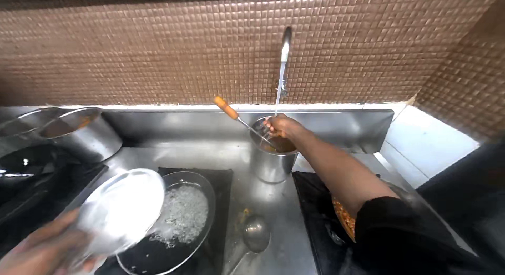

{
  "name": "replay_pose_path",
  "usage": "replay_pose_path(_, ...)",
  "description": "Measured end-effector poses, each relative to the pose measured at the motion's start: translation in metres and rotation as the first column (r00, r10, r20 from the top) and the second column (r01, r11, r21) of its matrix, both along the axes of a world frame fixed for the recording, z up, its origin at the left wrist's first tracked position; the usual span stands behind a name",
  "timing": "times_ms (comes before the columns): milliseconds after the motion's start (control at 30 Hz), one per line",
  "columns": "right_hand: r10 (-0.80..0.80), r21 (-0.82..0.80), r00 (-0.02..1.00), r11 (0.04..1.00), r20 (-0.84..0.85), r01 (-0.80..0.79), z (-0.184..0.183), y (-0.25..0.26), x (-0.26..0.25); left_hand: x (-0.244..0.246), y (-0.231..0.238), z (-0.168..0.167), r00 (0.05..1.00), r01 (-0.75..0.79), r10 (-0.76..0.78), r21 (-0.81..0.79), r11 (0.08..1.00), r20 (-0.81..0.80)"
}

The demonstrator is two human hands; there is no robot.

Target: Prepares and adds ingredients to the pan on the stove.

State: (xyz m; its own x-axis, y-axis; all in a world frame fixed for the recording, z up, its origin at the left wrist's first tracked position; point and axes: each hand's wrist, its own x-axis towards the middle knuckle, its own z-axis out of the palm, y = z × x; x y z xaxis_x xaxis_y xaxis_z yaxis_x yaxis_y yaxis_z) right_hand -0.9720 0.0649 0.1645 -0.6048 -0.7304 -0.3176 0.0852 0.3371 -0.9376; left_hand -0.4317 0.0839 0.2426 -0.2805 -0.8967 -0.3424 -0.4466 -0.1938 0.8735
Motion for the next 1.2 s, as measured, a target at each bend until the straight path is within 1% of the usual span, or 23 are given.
replay_pose_path(33, -0.042, 0.011, 0.999, 0.999, -0.028, 0.042, 0.001, -0.001, -0.002, -0.033, -0.007, 0.001, 1.0, 0.006, -0.006, -0.009, 1.0, -0.017)
replay_pose_path(67, -0.033, 0.038, 0.997, 0.999, -0.066, 0.036, 0.0, 0.0, -0.005, -0.065, -0.012, 0.0, 0.998, 0.009, -0.01, -0.021, 1.0, -0.055)
replay_pose_path(100, 0.041, 0.089, 0.992, 0.996, -0.124, -0.03, 0.0, 0.006, -0.008, -0.094, -0.018, -0.001, 0.995, 0.037, -0.039, -0.021, 0.999, -0.095)
replay_pose_path(133, 0.173, 0.177, 0.97, 0.974, -0.171, -0.143, 0.003, 0.013, -0.014, -0.122, -0.023, -0.003, 0.989, 0.076, -0.078, -0.016, 0.997, -0.128)
replay_pose_path(167, 0.325, 0.273, 0.923, 0.925, -0.206, -0.265, 0.009, 0.02, -0.022, -0.15, -0.028, -0.006, 0.98, 0.128, -0.127, -0.002, 0.992, -0.15)
replay_pose_path(200, 0.463, 0.366, 0.85, 0.859, -0.252, -0.359, 0.017, 0.026, -0.03, -0.177, -0.033, -0.01, 0.969, 0.184, -0.179, 0.014, 0.983, -0.17)
replay_pose_path(233, 0.563, 0.439, 0.767, 0.799, -0.309, -0.41, 0.028, 0.03, -0.037, -0.204, -0.038, -0.014, 0.957, 0.234, -0.225, 0.027, 0.972, -0.184)
replay_pose_path(267, 0.603, 0.469, 0.696, 0.781, -0.39, -0.413, 0.042, 0.033, -0.041, -0.23, -0.043, -0.018, 0.946, 0.28, -0.267, 0.044, 0.959, -0.186)
replay_pose_path(300, 0.595, 0.463, 0.644, 0.796, -0.481, -0.39, 0.059, 0.036, -0.044, -0.256, -0.048, -0.022, 0.934, 0.319, -0.303, 0.062, 0.946, -0.189)
replay_pose_path(333, 0.565, 0.428, 0.617, 0.823, -0.547, -0.374, 0.078, 0.038, -0.046, -0.282, -0.051, -0.026, 0.927, 0.343, -0.324, 0.074, 0.937, -0.19)
replay_pose_path(367, 0.528, 0.375, 0.617, 0.849, -0.584, -0.372, 0.092, 0.039, -0.049, -0.306, -0.052, -0.029, 0.921, 0.363, -0.344, 0.083, 0.928, -0.182)
replay_pose_path(433, 0.44, 0.266, 0.662, 0.897, -0.607, -0.353, 0.11, 0.037, -0.054, -0.347, -0.053, -0.036, 0.912, 0.389, -0.371, 0.083, 0.917, -0.176)
replay_pose_path(467, 0.414, 0.251, 0.648, 0.909, -0.64, -0.333, 0.115, 0.034, -0.058, -0.365, -0.054, -0.04, 0.909, 0.396, -0.377, 0.084, 0.914, -0.18)
replay_pose_path(500, 0.381, 0.252, 0.595, 0.923, -0.708, -0.291, 0.117, 0.031, -0.065, -0.381, -0.056, -0.045, 0.909, 0.394, -0.374, 0.088, 0.915, -0.186)
replay_pose_path(533, 0.338, 0.251, 0.513, 0.939, -0.789, -0.234, 0.118, 0.026, -0.075, -0.394, -0.058, -0.05, 0.911, 0.389, -0.367, 0.092, 0.917, -0.19)
replay_pose_path(567, 0.304, 0.258, 0.424, 0.952, -0.853, -0.163, 0.118, 0.02, -0.084, -0.403, -0.058, -0.052, 0.912, 0.386, -0.363, 0.093, 0.918, -0.192)
replay_pose_path(633, 0.301, 0.3, 0.288, 0.953, -0.909, -0.05, 0.115, 0.006, -0.096, -0.41, -0.055, -0.051, 0.913, 0.382, -0.362, 0.084, 0.92, -0.188)
replay_pose_path(733, 0.385, 0.384, 0.142, 0.923, -0.912, -0.039, 0.103, -0.014, -0.101, -0.412, -0.056, -0.051, 0.916, 0.379, -0.363, 0.073, 0.922, -0.172)
replay_pose_path(767, 0.41, 0.409, 0.108, 0.912, -0.906, -0.034, 0.1, -0.018, -0.099, -0.412, -0.058, -0.05, 0.916, 0.381, -0.364, 0.077, 0.922, -0.167)
replay_pose_path(867, 0.44, 0.44, 0.05, 0.898, -0.897, -0.006, 0.101, -0.017, -0.088, -0.41, -0.06, -0.045, 0.916, 0.39, -0.375, 0.095, 0.916, -0.144)
replay_pose_path(1033, 0.451, 0.454, -0.066, 0.891, -0.89, -0.029, 0.097, -0.013, -0.09, -0.405, -0.062, -0.045, 0.92, 0.383, -0.364, 0.131, 0.915, -0.148)
replay_pose_path(1200, 0.46, 0.462, -0.068, 0.887, -0.885, -0.018, 0.098, -0.013, -0.087, -0.407, -0.058, -0.041, 0.925, 0.369, -0.345, 0.148, 0.918, -0.161)
